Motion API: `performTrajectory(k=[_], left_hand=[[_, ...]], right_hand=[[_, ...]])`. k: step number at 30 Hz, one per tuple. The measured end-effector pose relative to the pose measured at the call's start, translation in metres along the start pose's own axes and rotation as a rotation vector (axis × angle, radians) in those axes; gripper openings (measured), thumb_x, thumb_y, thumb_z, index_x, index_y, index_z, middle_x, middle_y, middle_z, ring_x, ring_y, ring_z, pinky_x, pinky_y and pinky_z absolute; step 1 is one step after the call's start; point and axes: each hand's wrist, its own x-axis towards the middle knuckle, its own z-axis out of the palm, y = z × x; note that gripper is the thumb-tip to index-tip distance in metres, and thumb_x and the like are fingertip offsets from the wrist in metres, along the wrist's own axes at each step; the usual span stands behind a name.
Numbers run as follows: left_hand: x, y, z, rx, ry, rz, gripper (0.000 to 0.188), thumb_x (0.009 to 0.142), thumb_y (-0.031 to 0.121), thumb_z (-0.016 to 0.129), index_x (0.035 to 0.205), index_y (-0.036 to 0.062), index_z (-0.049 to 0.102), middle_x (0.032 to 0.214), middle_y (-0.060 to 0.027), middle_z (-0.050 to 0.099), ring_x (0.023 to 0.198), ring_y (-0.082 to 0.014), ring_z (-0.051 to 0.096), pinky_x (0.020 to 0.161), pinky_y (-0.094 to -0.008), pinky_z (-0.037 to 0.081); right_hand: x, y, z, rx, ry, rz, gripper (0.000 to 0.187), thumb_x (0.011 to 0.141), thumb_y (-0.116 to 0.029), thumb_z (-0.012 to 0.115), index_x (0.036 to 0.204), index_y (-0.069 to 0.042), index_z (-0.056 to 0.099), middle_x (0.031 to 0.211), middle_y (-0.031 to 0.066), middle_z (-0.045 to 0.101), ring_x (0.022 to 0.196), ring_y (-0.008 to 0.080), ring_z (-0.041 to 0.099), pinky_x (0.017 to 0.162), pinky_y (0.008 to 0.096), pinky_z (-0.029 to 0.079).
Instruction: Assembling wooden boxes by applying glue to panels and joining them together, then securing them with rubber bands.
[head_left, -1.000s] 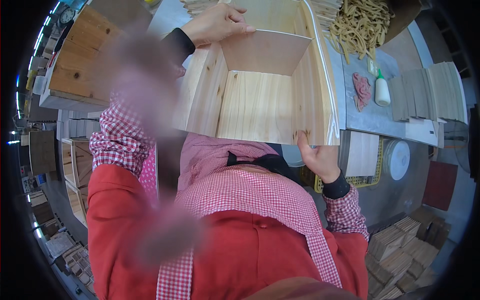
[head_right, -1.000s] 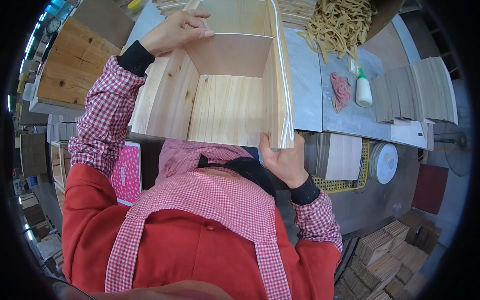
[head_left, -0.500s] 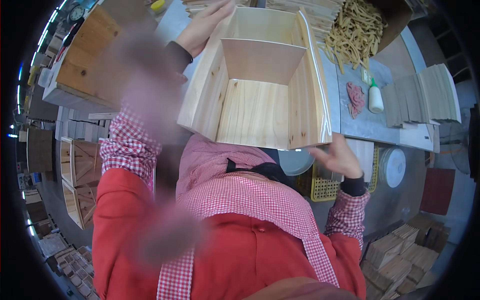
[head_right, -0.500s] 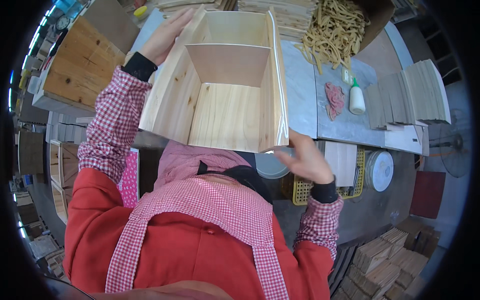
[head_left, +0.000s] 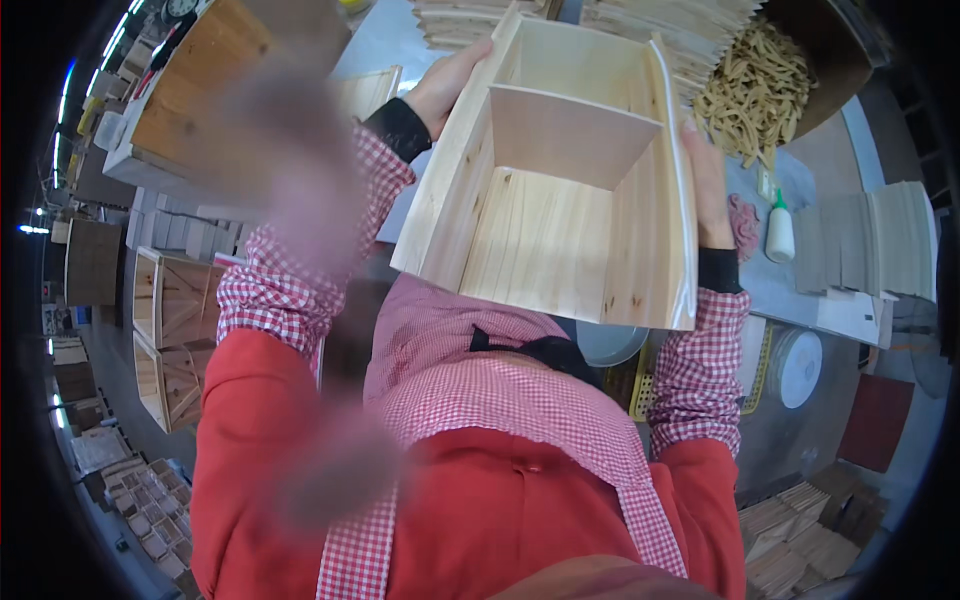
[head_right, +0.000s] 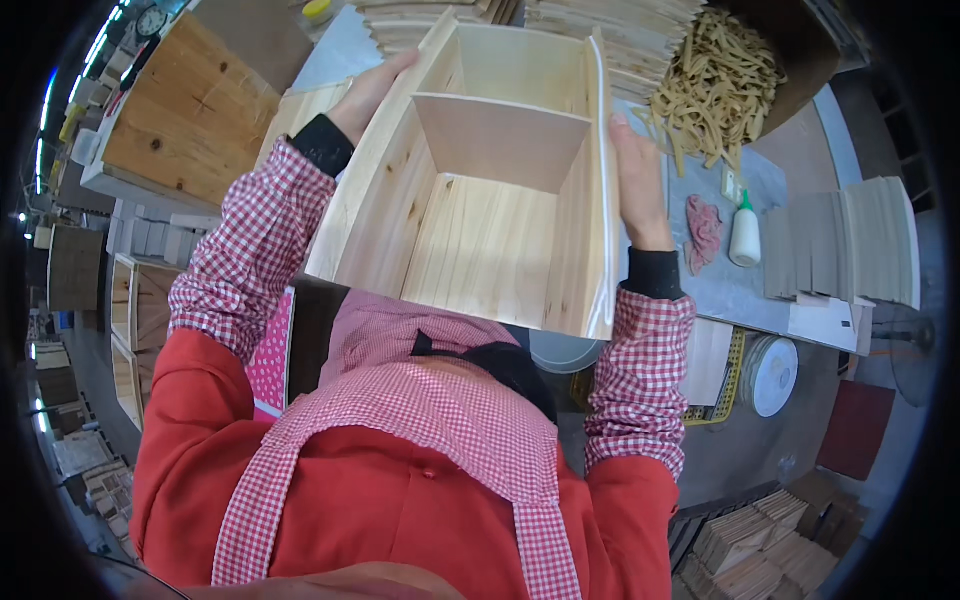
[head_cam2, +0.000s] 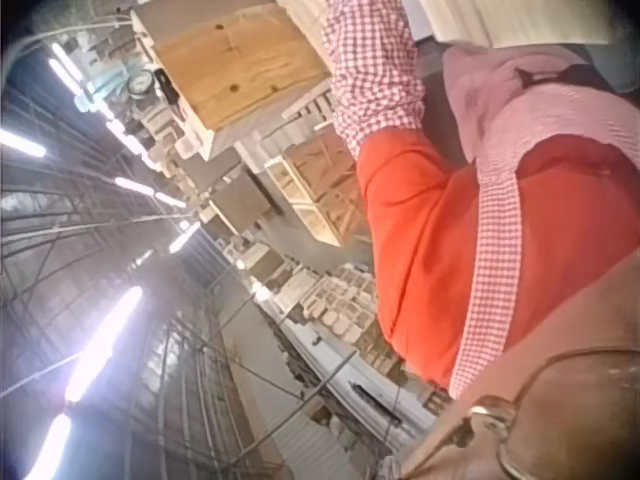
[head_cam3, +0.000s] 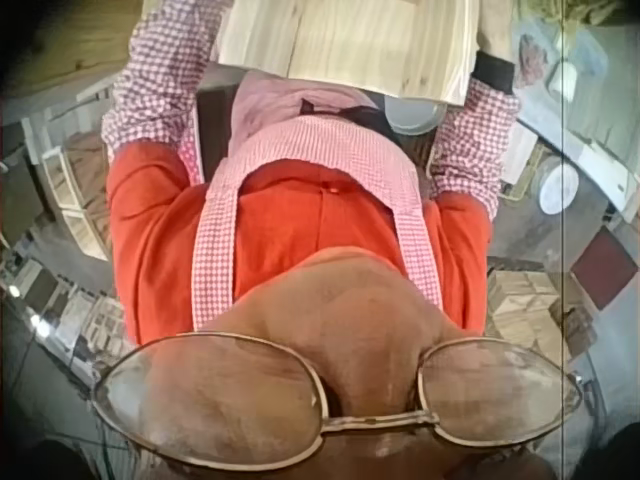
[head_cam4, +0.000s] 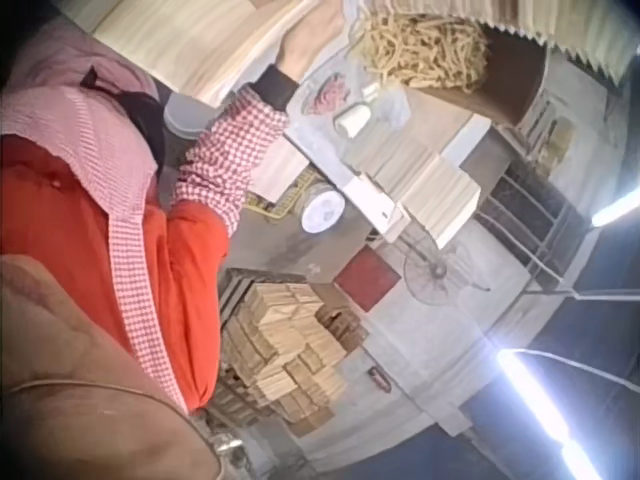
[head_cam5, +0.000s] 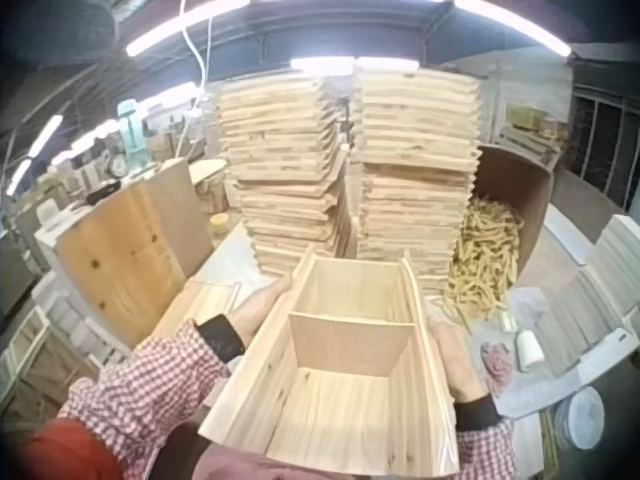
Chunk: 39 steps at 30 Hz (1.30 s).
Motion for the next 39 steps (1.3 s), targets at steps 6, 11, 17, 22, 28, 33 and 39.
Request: performTrajectory(k=[6,11,17,22,28,33,39], left_hand=[[0.022,-0.011,-0.009,0.018,-0.050,0.019,0.046,0.095,0.042,0.050,0.114,0.0011,0.059,0.096,-0.0117,0.068,0.080,-0.0188,0.067,0.077,-0.0351,0.056],[-0.042,-0.039,0.008,0.056,0.263,0.345,0.042,0.094,0.040,0.054,0.112,0.0032,0.061,0.094,-0.0037,0.065,0.086,-0.0151,0.061,0.077,-0.0267,0.048],[-0.191,-0.124,-0.130,-0.091,1.207,0.388,0.024,0.089,0.019,0.064,0.106,0.0027,0.059,0.099,-0.0042,0.059,0.095,-0.0154,0.055,0.081,-0.0329,0.046],[-0.196,-0.135,-0.180,-1.055,0.920,0.220,0.040,0.085,0.017,0.069,0.118,0.0022,0.052,0.111,-0.0095,0.057,0.114,-0.0238,0.051,0.096,-0.0423,0.044],[-0.166,-0.108,-0.159,-0.958,0.743,0.413,0.056,0.083,0.011,0.069,0.131,-0.0013,0.042,0.121,-0.0149,0.055,0.119,-0.0277,0.051,0.103,-0.0429,0.040],[-0.181,-0.075,-0.109,-0.465,0.648,0.659,0.050,0.083,0.000,0.061,0.129,-0.0067,0.045,0.125,-0.0161,0.055,0.117,-0.0274,0.054,0.101,-0.0384,0.042],[-0.246,-0.024,-0.018,1.058,0.770,1.273,0.046,0.068,-0.009,0.058,0.113,-0.0002,0.064,0.088,-0.0113,0.055,0.087,-0.0288,0.056,0.081,-0.0342,0.047]], right_hand=[[-0.004,-0.005,0.009,0.278,0.058,0.055,0.043,0.100,-0.036,0.042,0.099,0.001,0.063,0.084,0.0040,0.063,0.073,0.0120,0.052,0.068,0.0309,0.044],[-0.016,0.033,-0.019,-0.020,0.058,-0.086,0.045,0.101,-0.038,0.040,0.112,0.002,0.059,0.106,0.0107,0.061,0.092,0.0137,0.055,0.080,0.0295,0.044],[-0.111,0.031,-0.038,0.082,0.320,0.012,0.049,0.102,-0.038,0.041,0.120,0.005,0.057,0.112,0.0120,0.064,0.094,0.0162,0.062,0.083,0.0288,0.048],[-0.132,0.023,-0.038,0.078,0.434,0.009,0.046,0.102,-0.035,0.042,0.117,0.005,0.059,0.105,0.0117,0.066,0.086,0.0140,0.063,0.077,0.0262,0.049],[-0.152,-0.001,-0.053,0.033,0.495,-0.022,0.044,0.103,-0.032,0.040,0.116,0.005,0.060,0.103,0.0123,0.067,0.086,0.0141,0.064,0.075,0.0261,0.050],[-0.177,-0.076,-0.035,-0.159,0.565,-0.211,0.035,0.102,-0.023,0.043,0.115,0.005,0.060,0.104,0.0118,0.066,0.086,0.0149,0.064,0.074,0.0272,0.051],[-0.214,-0.174,0.035,-0.663,0.341,-0.815,0.028,0.087,0.005,0.057,0.114,0.003,0.061,0.107,0.0166,0.064,0.090,0.0251,0.064,0.079,0.0321,0.052]])
